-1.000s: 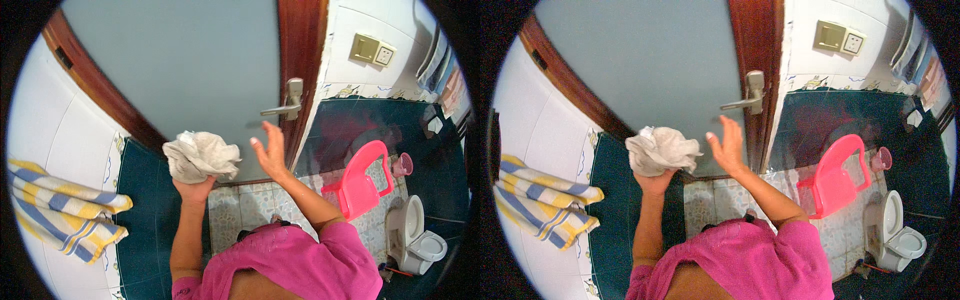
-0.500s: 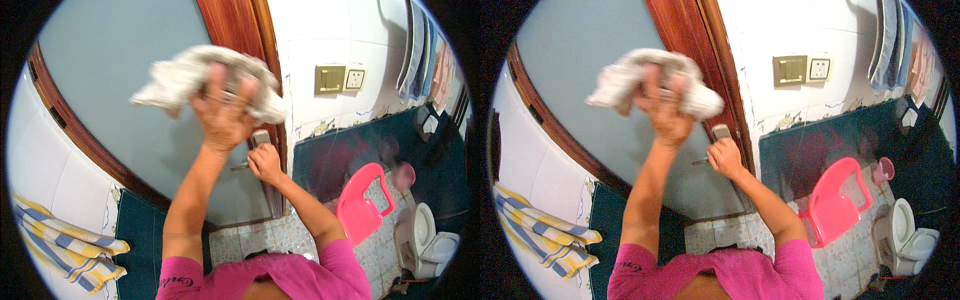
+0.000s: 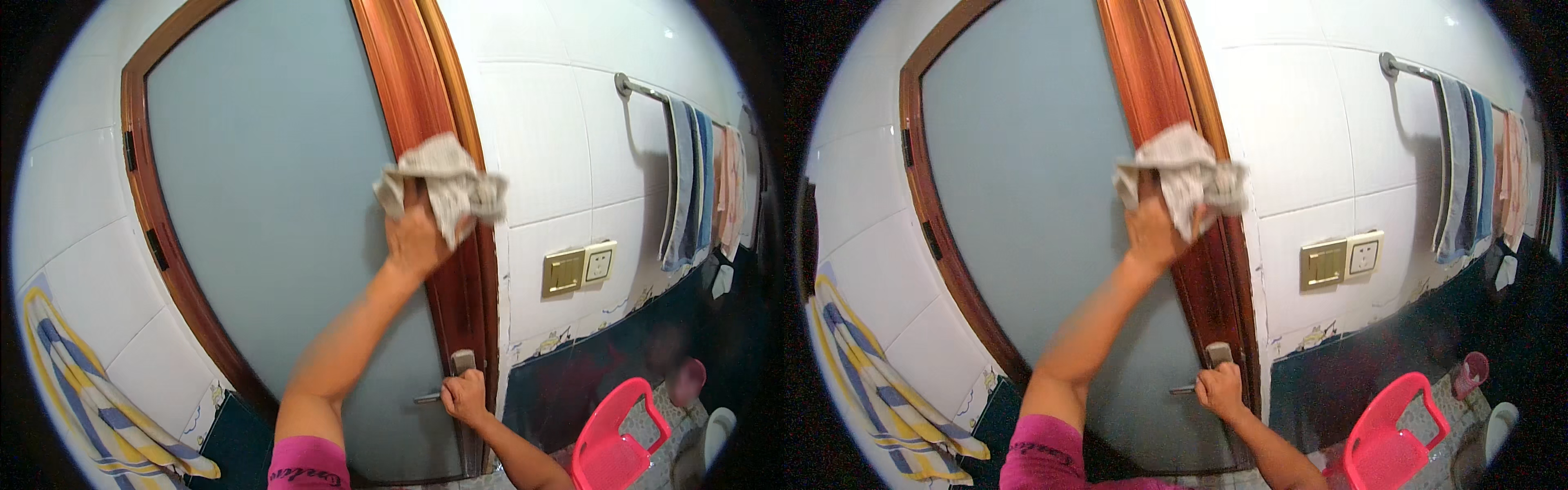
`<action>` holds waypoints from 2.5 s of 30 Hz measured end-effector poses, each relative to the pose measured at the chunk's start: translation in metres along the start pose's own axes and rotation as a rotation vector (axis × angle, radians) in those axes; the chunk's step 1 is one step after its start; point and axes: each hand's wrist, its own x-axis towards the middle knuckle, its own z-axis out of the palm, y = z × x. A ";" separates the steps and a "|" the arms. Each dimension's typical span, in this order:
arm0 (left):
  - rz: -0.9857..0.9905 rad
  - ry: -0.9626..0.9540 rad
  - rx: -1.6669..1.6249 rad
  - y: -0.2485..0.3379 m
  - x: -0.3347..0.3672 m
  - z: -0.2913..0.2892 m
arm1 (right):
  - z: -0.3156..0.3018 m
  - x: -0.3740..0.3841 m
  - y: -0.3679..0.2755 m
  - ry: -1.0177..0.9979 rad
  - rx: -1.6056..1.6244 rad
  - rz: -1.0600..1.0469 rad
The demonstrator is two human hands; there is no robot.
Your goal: The person wets a cloth at the sink, then wipes the sink basin, faucet, and surrounding tiles. They proceed to wipe the bathroom door, including the handle and frame, before opening it to clean the exterior surface.
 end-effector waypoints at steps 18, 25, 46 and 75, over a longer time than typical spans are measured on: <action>0.187 -0.106 -0.060 -0.049 -0.011 -0.006 | -0.003 0.003 0.003 0.002 -0.003 0.054; 0.404 -0.254 0.026 -0.078 -0.093 -0.054 | 0.001 0.002 -0.004 -0.031 -0.034 0.021; -0.397 0.336 0.536 -0.212 -0.107 -0.139 | 0.011 0.004 -0.008 0.006 -0.116 0.041; -0.206 0.100 0.508 -0.185 -0.137 -0.138 | 0.011 0.000 -0.003 0.024 -0.185 0.055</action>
